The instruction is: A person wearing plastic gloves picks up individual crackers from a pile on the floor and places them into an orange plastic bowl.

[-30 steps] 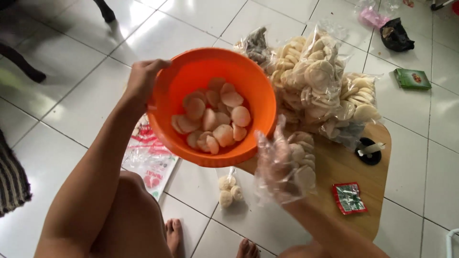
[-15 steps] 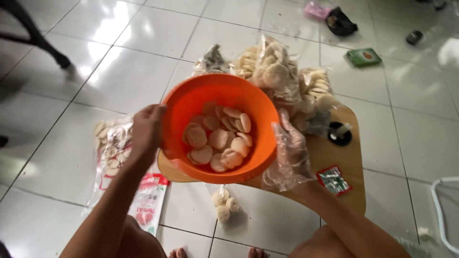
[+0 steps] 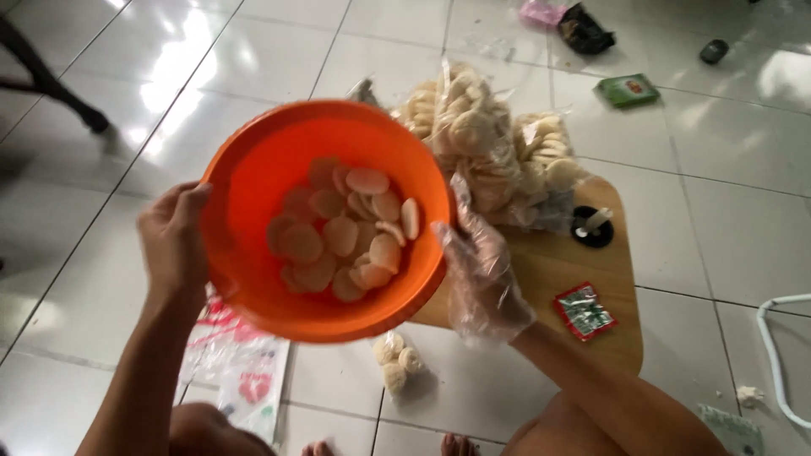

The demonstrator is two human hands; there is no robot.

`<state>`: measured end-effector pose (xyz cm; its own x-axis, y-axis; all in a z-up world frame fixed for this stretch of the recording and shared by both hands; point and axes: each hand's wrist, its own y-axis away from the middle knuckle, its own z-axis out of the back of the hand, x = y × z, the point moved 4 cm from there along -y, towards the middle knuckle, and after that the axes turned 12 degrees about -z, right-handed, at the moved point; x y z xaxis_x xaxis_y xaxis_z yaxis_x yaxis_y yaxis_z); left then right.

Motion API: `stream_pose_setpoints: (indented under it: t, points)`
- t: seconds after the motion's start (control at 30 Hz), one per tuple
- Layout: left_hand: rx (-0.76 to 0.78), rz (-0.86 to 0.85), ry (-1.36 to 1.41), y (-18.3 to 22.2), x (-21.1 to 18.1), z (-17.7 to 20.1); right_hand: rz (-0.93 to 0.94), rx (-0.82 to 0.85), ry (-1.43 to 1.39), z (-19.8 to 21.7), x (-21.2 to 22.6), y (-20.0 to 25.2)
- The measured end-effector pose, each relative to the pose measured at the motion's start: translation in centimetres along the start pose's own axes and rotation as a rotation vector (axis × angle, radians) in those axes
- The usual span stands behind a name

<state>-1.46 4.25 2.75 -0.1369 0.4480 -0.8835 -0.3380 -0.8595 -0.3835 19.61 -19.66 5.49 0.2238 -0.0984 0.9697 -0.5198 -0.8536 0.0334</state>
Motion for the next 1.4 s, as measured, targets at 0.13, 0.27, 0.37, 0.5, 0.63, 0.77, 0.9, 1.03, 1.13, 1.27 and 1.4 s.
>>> stream_pose_setpoints:
  t: [0.13, 0.27, 0.37, 0.5, 0.63, 0.77, 0.9, 1.03, 1.13, 1.27, 1.4]
  points:
    - [-0.150, 0.133, 0.168, 0.7, 1.2, -0.1, -0.027, -0.388, 0.107, -1.6, 0.6, -0.4]
    - [-0.220, -0.009, 0.253, -0.2, -1.3, 0.5, 0.092, 0.094, -0.118, -0.8, 1.2, -0.4]
    - [-0.254, 0.163, 0.265, 0.5, 0.6, -1.1, -0.009, 0.003, 0.053, 0.7, -1.6, -2.5]
    - [-0.200, 0.199, 0.245, 0.0, 0.9, -0.8, -0.003, -0.012, 0.057, 0.2, -0.9, -2.3]
    - [-0.159, 0.058, 0.241, -0.6, 1.4, -0.9, 0.011, -0.227, 0.325, -0.5, 1.1, -2.0]
    - [-0.159, 0.056, 0.274, 0.0, 0.6, -1.1, 0.227, -0.065, 0.445, 0.0, 0.1, -1.8]
    - [-0.167, -0.120, 0.266, -0.3, 0.3, -0.4, 0.213, -0.058, 0.426, 0.3, 0.0, -1.7]
    - [-0.144, 0.103, 0.194, 0.1, 1.9, -0.8, 0.173, -0.043, 0.368, 0.1, -0.7, -1.8]
    - [-0.147, 0.061, 0.215, -0.3, 0.7, -0.7, 0.153, -0.031, 0.333, -0.2, -0.8, -2.1]
    - [-0.137, 0.205, 0.203, -0.4, 5.3, -1.2, 0.118, -0.034, 0.277, -0.4, -1.2, -2.0]
    - [-0.165, 0.029, 0.271, -0.5, 0.8, -0.9, 0.099, -0.036, 0.244, -0.5, -0.9, -2.1]
